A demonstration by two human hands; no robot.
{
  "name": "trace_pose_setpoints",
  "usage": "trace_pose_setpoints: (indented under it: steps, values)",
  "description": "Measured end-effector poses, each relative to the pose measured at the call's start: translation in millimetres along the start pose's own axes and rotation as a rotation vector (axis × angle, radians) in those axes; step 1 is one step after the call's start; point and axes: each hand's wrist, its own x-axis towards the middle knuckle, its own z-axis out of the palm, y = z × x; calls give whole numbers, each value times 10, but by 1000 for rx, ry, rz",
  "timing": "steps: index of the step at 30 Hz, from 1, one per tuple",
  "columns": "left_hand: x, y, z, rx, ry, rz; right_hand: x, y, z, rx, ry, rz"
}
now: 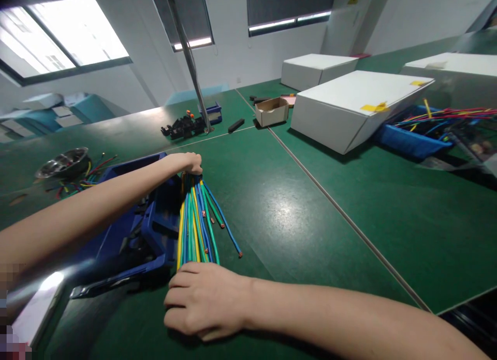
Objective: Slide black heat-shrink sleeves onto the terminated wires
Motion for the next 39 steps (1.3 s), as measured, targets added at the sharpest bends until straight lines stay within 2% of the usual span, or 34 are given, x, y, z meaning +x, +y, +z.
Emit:
trace_pose_setpoints:
  steps: [7, 10, 12, 14, 17, 19, 22, 23, 24, 27, 29, 31, 33, 35, 37, 39]
  values:
    - [-108, -69, -39, 24, 0, 165, 20, -94, -36, -38, 44, 62]
    - [-180, -60, -124, 4, 11, 228, -62, -69, -184, 20, 87, 56]
    - [-265, -55, -201, 1, 37, 223, -178, 2, -314, 52, 95, 82]
    - [-419, -51, -266, 13, 95, 169, -323, 102, -420, 18, 57, 273]
    - [-822, -29, -244, 53, 283, 92, -511, 232, -470, -6, 45, 693]
    - [-1165, 6, -111, 94, 468, 84, -575, 267, -446, 47, 32, 849]
    - [-1613, 55, 215, 105, 479, 45, -579, 244, -414, 199, -38, 806]
    - [-1714, 57, 329, 129, 478, 77, -568, 230, -414, 230, -62, 772]
    - [-1787, 48, 431, 168, 478, 153, -555, 217, -420, 244, -83, 749]
    - [-1896, -35, 634, 146, 527, 204, -529, 201, -445, 244, -112, 730]
    - [-1968, -91, 687, 9, 615, 161, -529, 202, -442, 234, -97, 729]
    - [-2105, -85, 722, -173, 763, 73, -543, 206, -416, 211, -49, 739]
    - [-2297, 25, 797, -331, 929, 14, -567, 222, -380, 181, 16, 732]
    - [-2487, 233, 945, -452, 1109, 48, -587, 274, -364, 129, 84, 680]
    - [-2616, 483, 1150, -565, 1175, 181, -582, 390, -398, 44, 157, 608]
    - [-2662, 694, 1362, -563, 1127, 359, -519, 588, -485, -54, 253, 582]
